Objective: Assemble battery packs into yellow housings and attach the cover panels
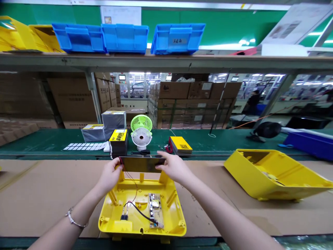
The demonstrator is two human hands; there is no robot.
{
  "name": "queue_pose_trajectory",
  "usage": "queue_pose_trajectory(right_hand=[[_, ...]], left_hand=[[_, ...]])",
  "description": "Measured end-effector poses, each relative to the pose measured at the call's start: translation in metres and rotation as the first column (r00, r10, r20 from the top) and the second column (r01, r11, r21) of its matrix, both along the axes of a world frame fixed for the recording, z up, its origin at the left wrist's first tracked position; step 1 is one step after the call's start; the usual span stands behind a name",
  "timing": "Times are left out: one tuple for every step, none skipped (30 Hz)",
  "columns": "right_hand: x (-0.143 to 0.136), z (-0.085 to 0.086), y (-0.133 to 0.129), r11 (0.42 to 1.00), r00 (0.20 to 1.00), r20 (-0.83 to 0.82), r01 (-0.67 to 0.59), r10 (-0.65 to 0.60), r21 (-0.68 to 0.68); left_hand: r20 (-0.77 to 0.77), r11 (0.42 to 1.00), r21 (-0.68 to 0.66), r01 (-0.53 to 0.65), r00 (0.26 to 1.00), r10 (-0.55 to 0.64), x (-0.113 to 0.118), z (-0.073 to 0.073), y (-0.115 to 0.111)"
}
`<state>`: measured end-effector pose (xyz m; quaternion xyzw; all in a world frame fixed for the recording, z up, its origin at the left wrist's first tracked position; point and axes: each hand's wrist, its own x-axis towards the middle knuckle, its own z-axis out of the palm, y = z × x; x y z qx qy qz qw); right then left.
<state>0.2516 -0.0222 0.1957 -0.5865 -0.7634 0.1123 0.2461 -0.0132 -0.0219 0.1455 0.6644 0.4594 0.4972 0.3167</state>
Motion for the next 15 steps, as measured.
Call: queue_pose_trajectory(right_hand=[[-0.006,0.001,-0.003,0.992,0.999,0.039,-0.001,-0.004,0.126],[-0.013,0.002,-0.007,0.965,0.994,0.106,-0.032,0.004,0.26],[-0.02,0.002,-0.01,0.924,0.98,0.201,-0.093,0.019,0.371],[-0.029,0.001,-0.013,0.883,0.951,0.307,-0.169,0.03,0.438],[-0.037,-0.001,-0.015,0.857,0.912,0.409,-0.234,0.03,0.46],[-0.044,-0.005,-0.017,0.85,0.87,0.492,-0.279,0.026,0.448],[-0.049,-0.009,-0.017,0.858,0.832,0.555,-0.307,0.031,0.413],[-0.053,-0.014,-0.016,0.875,0.798,0.6,-0.326,0.051,0.359],[-0.056,-0.018,-0.015,0.894,0.771,0.631,-0.341,0.089,0.291],[-0.057,-0.02,-0.013,0.908,0.752,0.645,-0.356,0.138,0.22],[-0.056,-0.02,-0.012,0.916,0.74,0.645,-0.371,0.19,0.156],[-0.056,-0.019,-0.01,0.921,0.735,0.638,-0.377,0.232,0.099],[-0.055,-0.015,-0.008,0.928,0.736,0.627,-0.368,0.254,0.056],[-0.054,-0.01,-0.007,0.937,0.742,0.62,-0.348,0.256,0.029],[-0.054,-0.005,-0.006,0.947,0.747,0.618,-0.321,0.245,0.012]], left_hand=[[-0.014,1.0,0.005,-0.016,1.0,0.016,0.002,0.001,-0.002],[-0.03,1.0,0.013,-0.027,0.999,0.028,0.005,0.002,-0.004],[-0.046,0.999,0.026,-0.033,0.998,0.035,0.008,0.002,-0.006],[-0.065,0.999,0.041,-0.034,0.997,0.037,0.011,0.003,-0.008],[-0.085,0.998,0.057,-0.031,0.996,0.036,0.014,0.003,-0.01],[-0.105,0.997,0.069,-0.027,0.994,0.034,0.017,0.003,-0.011],[-0.12,0.997,0.074,-0.025,0.992,0.034,0.019,0.003,-0.013],[-0.127,0.997,0.072,-0.028,0.991,0.037,0.02,0.002,-0.013],[-0.13,0.997,0.067,-0.032,0.991,0.041,0.021,0.002,-0.014],[-0.128,0.997,0.06,-0.038,0.991,0.045,0.021,0.001,-0.014],[-0.123,0.998,0.054,-0.042,0.991,0.048,0.021,0.0,-0.015],[-0.118,0.998,0.049,-0.043,0.992,0.048,0.02,-0.001,-0.015],[-0.113,0.998,0.044,-0.042,0.992,0.047,0.02,-0.002,-0.015],[-0.109,0.998,0.038,-0.041,0.993,0.045,0.019,-0.002,-0.015],[-0.105,0.999,0.03,-0.041,0.994,0.044,0.019,-0.003,-0.015]])
